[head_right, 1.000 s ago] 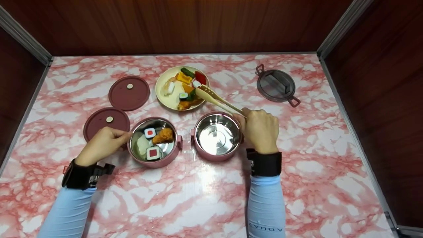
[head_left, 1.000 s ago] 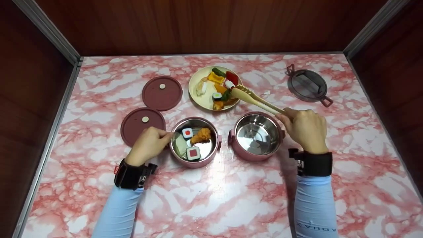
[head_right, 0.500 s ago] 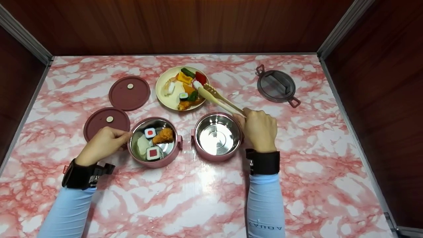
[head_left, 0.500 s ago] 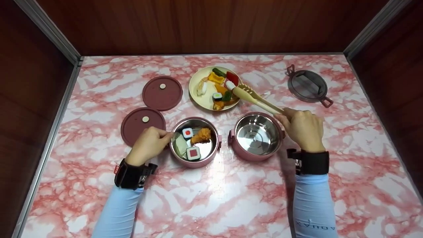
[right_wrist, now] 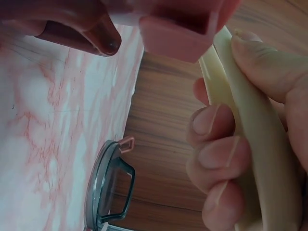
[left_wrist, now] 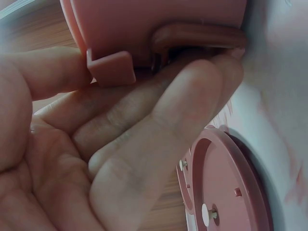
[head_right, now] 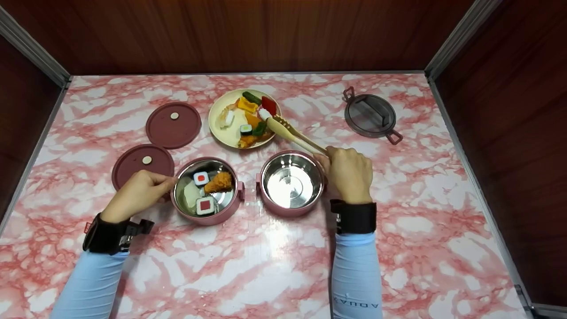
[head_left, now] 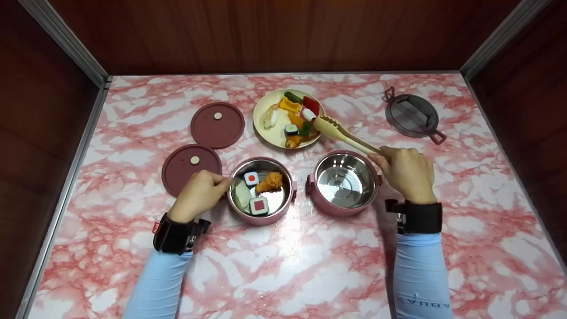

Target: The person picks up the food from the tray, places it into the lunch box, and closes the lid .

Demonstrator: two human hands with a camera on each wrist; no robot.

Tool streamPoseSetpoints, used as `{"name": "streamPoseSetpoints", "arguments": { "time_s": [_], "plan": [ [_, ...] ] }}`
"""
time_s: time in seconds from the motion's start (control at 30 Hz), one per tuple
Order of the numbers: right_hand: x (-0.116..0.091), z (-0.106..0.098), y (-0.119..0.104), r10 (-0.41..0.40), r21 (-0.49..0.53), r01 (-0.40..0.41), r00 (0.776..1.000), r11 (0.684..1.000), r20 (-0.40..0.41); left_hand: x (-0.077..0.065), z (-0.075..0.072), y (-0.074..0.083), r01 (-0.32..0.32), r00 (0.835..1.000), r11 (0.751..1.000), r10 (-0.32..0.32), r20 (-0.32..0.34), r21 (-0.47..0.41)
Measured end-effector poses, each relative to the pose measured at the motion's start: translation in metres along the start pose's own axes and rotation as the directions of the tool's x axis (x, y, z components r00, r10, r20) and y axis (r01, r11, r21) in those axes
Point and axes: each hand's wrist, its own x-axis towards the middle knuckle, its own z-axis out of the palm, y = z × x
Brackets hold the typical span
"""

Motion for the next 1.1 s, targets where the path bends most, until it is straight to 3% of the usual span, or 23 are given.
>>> {"name": "streamPoseSetpoints", "arguments": {
  "time_s": [0.6,0.97,1.1],
  "plan": [
    [-0.004,-0.013,-0.001,0.039,0.137,-0.036,0.999,0.99,-0.015,-0.002,0.001,-0.001,0.023,1.0,1.0,-0.023,0.012,-0.002],
    [-0.009,-0.037,-0.022,-0.074,0.146,0.079,0.996,0.986,-0.043,-0.001,0.0,0.0,0.022,1.0,1.0,-0.022,0.009,0.013],
    [-0.011,-0.043,-0.03,-0.161,0.137,0.164,0.986,0.977,-0.031,-0.001,-0.001,0.001,0.029,1.0,0.999,-0.029,0.012,0.014]
  ]
}}
